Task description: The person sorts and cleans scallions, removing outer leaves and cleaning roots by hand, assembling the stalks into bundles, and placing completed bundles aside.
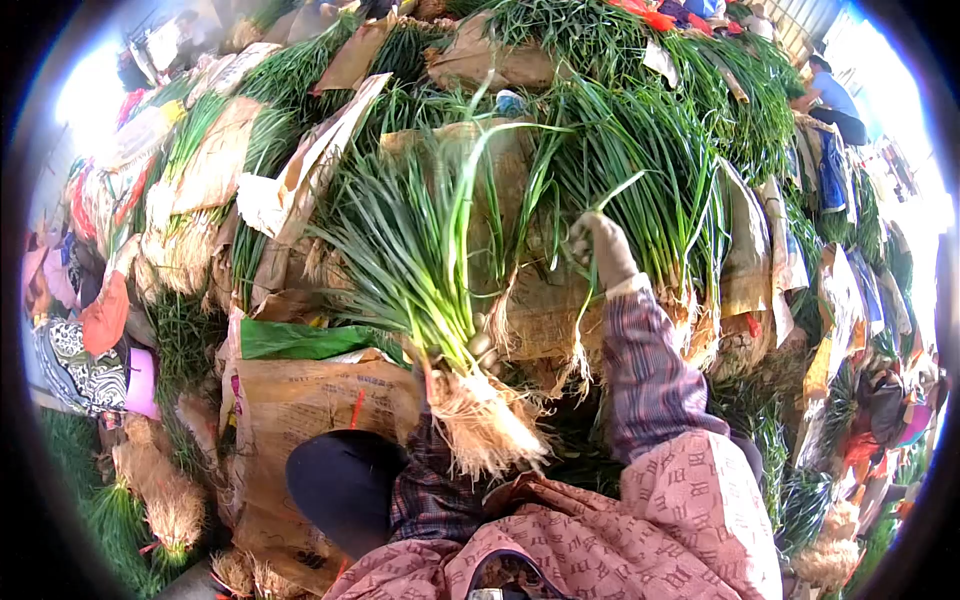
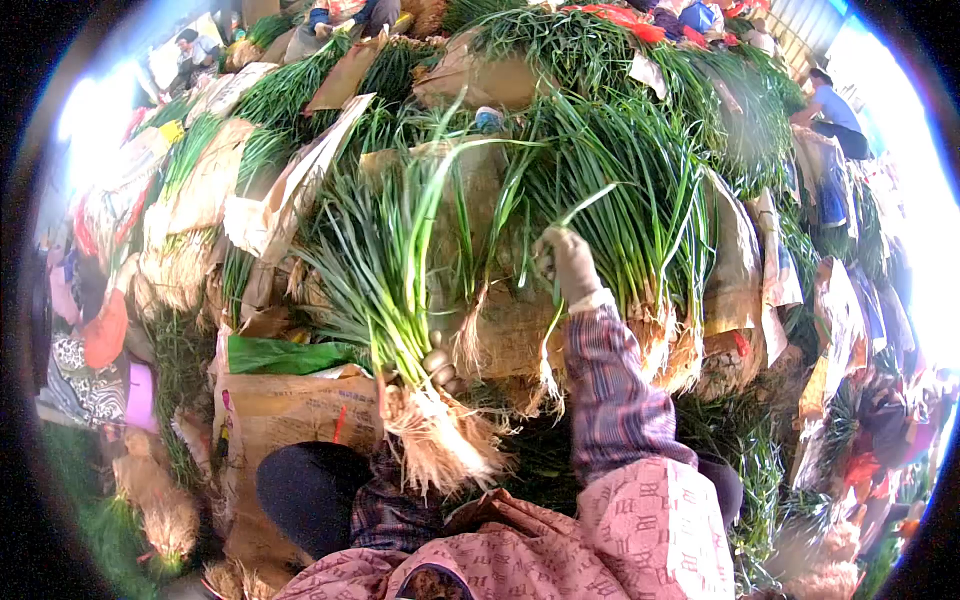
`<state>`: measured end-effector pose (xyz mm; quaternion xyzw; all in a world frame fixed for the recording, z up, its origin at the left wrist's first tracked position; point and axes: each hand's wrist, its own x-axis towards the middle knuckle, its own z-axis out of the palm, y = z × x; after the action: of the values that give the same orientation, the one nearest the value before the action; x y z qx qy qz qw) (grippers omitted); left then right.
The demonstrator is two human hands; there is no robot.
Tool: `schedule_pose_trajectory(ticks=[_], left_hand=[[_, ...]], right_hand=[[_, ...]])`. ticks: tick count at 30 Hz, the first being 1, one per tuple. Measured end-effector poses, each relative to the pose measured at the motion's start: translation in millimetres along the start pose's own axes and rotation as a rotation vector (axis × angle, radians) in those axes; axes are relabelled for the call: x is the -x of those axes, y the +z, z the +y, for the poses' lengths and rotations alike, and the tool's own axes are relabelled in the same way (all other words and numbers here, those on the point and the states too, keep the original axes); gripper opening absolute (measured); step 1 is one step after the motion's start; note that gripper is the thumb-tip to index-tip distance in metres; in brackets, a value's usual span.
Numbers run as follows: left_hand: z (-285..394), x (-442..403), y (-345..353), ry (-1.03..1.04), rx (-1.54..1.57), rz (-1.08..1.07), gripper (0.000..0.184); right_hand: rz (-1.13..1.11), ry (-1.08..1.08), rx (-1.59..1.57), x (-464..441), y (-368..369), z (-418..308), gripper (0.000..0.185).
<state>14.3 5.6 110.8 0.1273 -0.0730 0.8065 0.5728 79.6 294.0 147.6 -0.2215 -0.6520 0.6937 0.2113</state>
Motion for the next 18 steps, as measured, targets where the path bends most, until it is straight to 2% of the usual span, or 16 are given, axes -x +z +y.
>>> schedule_pose_trajectory(ticks=[1, 2, 4, 6, 8, 10, 12, 13, 15, 18], left_hand=[[1.2, -3.5, 7.3, -0.016, 0.034, -0.054, 0.055], [1.5, -4.9, 8.8, -0.029, 0.035, -0.075, 0.055], [0.9, -5.1, 4.2, -0.039, 0.014, -0.092, 0.056], [0.2, -4.9, 0.0, -0.045, -0.014, -0.09, 0.056], [0.8, -2.7, -4.8, -0.044, -0.045, -0.07, 0.057], [2.1, -1.1, -11.0, -0.036, -0.067, -0.057, 0.057], [1.5, 1.2, -20.4, -0.031, -0.088, -0.046, 0.058], [3.0, 4.2, -24.4, -0.026, -0.104, -0.039, 0.058], [7.8, 11.3, -31.9, -0.015, -0.162, -0.036, 0.059], [23.4, 28.5, -54.9, 0.023, -0.319, 0.007, 0.06]], right_hand=[[-0.067, -0.108, 0.084, 5.3, 5.1, 1.2, 0.029], [-0.091, -0.104, 0.118, 5.8, -2.3, 8.2, 0.035], [-0.25, 0.084, -0.221, 7.2, 32.4, 52.2, 0.025], [-0.408, 0.268, -0.563, 16.6, 81.4, 90.7, 0.022], [-0.451, 0.298, -0.137, 61.8, 113.7, 6.5, 0.031], [-0.396, 0.144, 0.733, 49.1, 89.6, -9.3, 0.026], [-0.3, -0.042, 1.177, 46.7, 78.2, -7.6, 0.029], [-0.255, -0.133, 1.189, 48.9, 79.4, -5.0, 0.026], [-0.191, -0.062, 1.014, 43.8, 63.6, -10.6, 0.027], [-0.026, 0.069, 0.311, 39.7, -2.2, -55.1, 0.029]])
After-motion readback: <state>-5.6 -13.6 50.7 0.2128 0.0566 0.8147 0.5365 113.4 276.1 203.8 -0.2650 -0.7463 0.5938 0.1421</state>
